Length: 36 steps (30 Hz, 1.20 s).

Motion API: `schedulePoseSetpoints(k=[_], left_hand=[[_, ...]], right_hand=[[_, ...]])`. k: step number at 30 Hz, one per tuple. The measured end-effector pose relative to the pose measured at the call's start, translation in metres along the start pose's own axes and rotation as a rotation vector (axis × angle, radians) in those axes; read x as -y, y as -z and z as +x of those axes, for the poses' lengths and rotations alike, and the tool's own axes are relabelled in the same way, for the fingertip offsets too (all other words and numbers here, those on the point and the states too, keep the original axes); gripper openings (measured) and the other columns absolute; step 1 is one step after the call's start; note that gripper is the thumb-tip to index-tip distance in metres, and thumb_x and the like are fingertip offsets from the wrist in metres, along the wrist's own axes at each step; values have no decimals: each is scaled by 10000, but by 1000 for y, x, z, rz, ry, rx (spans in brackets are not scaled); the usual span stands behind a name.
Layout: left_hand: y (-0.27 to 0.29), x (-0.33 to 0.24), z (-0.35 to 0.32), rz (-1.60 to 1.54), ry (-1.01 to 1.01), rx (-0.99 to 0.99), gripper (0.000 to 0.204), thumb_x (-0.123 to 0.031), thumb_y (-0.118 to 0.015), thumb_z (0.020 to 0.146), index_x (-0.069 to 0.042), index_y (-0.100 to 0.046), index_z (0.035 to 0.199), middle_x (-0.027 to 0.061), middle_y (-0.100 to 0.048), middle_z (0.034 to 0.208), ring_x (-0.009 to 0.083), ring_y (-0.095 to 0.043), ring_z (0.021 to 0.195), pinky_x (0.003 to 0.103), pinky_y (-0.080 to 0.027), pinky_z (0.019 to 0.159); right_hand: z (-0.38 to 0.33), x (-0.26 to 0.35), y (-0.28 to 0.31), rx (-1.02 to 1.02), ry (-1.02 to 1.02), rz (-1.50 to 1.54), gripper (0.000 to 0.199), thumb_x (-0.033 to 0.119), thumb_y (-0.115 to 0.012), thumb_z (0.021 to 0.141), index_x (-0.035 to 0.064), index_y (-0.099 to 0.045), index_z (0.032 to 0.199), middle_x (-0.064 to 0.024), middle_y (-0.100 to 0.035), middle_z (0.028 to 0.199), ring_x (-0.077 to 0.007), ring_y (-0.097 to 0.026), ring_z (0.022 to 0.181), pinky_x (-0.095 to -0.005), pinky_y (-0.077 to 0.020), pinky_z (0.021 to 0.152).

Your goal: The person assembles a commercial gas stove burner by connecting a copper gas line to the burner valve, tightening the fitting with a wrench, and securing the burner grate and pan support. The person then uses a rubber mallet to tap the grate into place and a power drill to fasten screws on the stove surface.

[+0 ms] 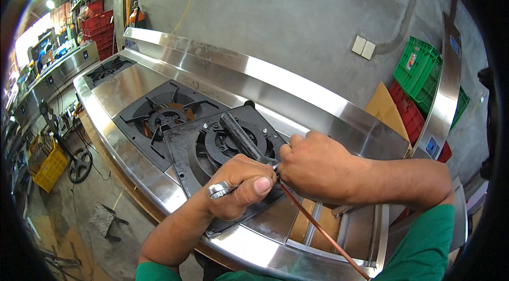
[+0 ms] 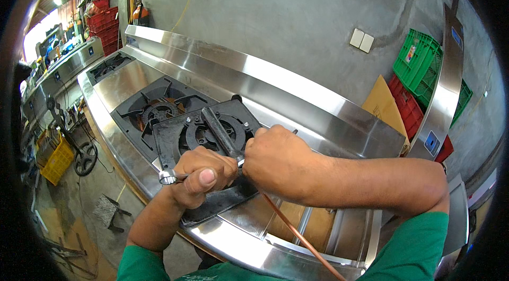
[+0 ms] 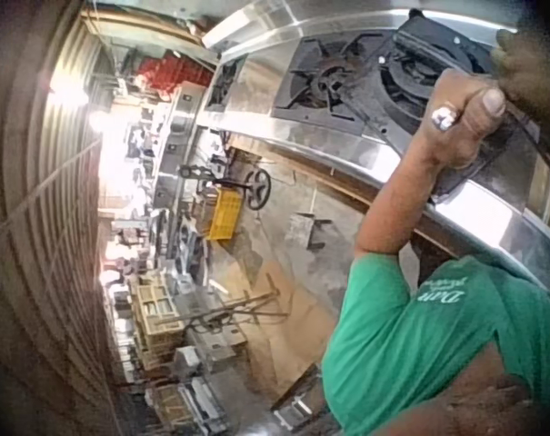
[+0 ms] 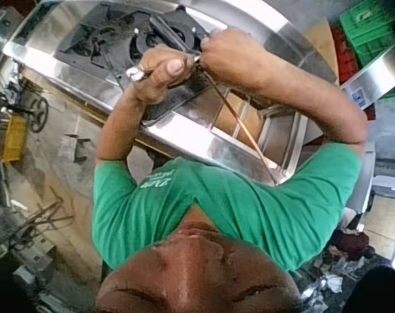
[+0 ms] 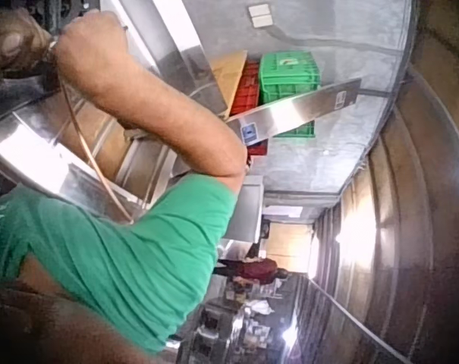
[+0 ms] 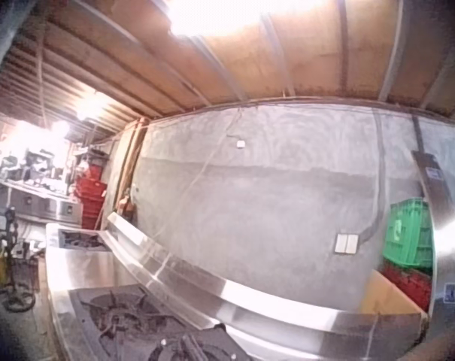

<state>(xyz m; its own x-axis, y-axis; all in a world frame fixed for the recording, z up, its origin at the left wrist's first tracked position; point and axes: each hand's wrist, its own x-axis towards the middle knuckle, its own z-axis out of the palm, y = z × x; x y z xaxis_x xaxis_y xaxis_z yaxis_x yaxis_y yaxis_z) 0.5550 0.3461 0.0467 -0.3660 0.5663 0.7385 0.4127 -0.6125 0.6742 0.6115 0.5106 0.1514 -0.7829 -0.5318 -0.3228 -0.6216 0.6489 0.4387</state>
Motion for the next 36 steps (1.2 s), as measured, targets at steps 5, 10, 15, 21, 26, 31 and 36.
schedulePoseSetpoints(k=[5, 10, 15, 21, 26, 31, 36], left_hand=[[8, 5, -1, -5, -54, 80, 476, -290, -451, 1035, -30, -408, 639, 62, -424, 573, 217, -445, 481, 364, -386, 503], [12, 4, -1, 17, -14, 92, 469, -296, -456, 1038, -30, -415, 654, 69, -436, 596, 222, -451, 500, 363, -388, 516], [4, -5, 0, 31, 104, 32, 563, -406, -476, 1009, -71, -350, 574, 58, -372, 522, 209, -375, 480, 370, -388, 552], [-3, -9, -6, 37, 78, -13, 567, -422, -470, 1001, -66, -353, 576, 69, -382, 525, 243, -385, 484, 413, -427, 605], [1, -5, -12, 9, 95, -23, 579, -418, -452, 1008, -66, -348, 559, 79, -380, 520, 232, -386, 487, 415, -447, 628], [10, 16, -16, -83, 64, -23, 537, -361, -394, 1066, -30, -450, 647, 43, -402, 571, 179, -399, 547, 352, -436, 607], [-1, -11, 1, -259, -84, -90, 513, -302, -397, 1066, -74, -407, 607, 32, -368, 549, 168, -376, 522, 356, -427, 646]], right_hand=[[1, -5, -7, -10, 15, 26, 111, 165, -659, 809, 80, -719, 847, -106, -675, 840, -291, -680, 843, -401, -557, 700], [4, -20, -27, -47, -8, 101, 168, 240, -625, 827, 78, -669, 831, -76, -658, 722, -284, -689, 704, -404, -544, 620], [0, -24, -44, -216, 46, 60, 200, 275, -614, 831, 81, -607, 783, -64, -626, 675, -264, -659, 637, -385, -514, 567], [-1, -24, -53, -299, 84, 74, 253, 321, -621, 856, 92, -566, 764, -64, -587, 653, -277, -636, 612, -408, -495, 565], [-1, -28, -92, -360, 7, 390, 448, 530, -518, 973, 131, -568, 775, -68, -600, 650, -335, -642, 629, -449, -491, 544], [1, -32, -99, -363, 6, 370, 426, 502, -512, 987, 109, -579, 838, -104, -630, 723, -364, -653, 703, -480, -508, 594], [-19, -34, -61, -237, -57, 243, 272, 365, -583, 965, 100, -631, 931, -95, -668, 827, -342, -663, 833, -477, -515, 712]])
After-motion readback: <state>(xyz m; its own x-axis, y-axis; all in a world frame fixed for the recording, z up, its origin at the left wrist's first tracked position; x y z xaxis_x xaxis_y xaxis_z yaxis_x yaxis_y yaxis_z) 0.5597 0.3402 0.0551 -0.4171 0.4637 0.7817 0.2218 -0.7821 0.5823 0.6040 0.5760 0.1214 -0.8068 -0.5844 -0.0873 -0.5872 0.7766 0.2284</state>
